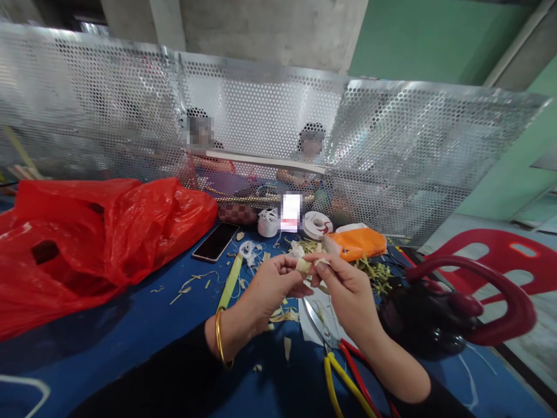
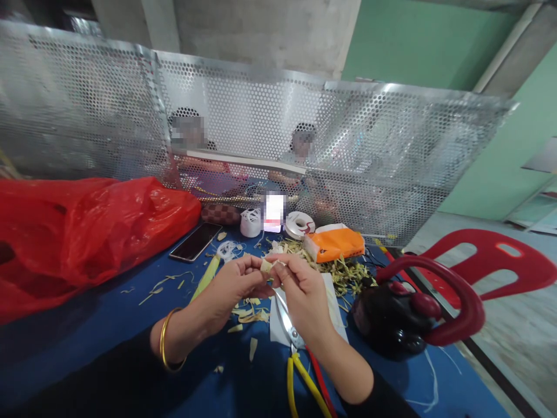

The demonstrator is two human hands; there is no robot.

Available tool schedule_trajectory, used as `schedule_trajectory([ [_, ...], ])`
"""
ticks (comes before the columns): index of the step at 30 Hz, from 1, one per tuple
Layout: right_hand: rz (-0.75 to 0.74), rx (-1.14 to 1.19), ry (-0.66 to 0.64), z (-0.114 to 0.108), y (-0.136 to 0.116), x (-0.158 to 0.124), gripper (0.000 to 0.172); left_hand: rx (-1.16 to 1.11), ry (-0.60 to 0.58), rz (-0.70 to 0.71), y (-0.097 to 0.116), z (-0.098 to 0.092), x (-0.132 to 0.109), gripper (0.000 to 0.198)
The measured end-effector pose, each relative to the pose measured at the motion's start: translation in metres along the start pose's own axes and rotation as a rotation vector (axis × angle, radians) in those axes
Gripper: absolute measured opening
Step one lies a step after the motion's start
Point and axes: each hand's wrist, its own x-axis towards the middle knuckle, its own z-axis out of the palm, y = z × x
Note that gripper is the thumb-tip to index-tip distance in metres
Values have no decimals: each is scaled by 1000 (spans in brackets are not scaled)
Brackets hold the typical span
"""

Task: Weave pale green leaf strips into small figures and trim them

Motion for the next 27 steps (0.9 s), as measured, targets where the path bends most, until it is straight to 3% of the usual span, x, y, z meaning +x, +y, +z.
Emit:
schedule_trajectory([
  [5,-51,-107,55,-1,0,-2,7,-23,30,-1,2,1,-1,18],
  [11,-223,-284,-22,-9,0,4,16,-40,69,37,1,-1,1,15],
  [14,-176,-295,-42,-12,0,5,18,-48,76,65,0,-1,1,16],
  [18,-89,-277,-5,-11,1,4,4,-42,99,66,1,0,-1,18],
  [27,-188,-389,-59,-12,-3,5,12,6,100,129,0,0,1,17],
])
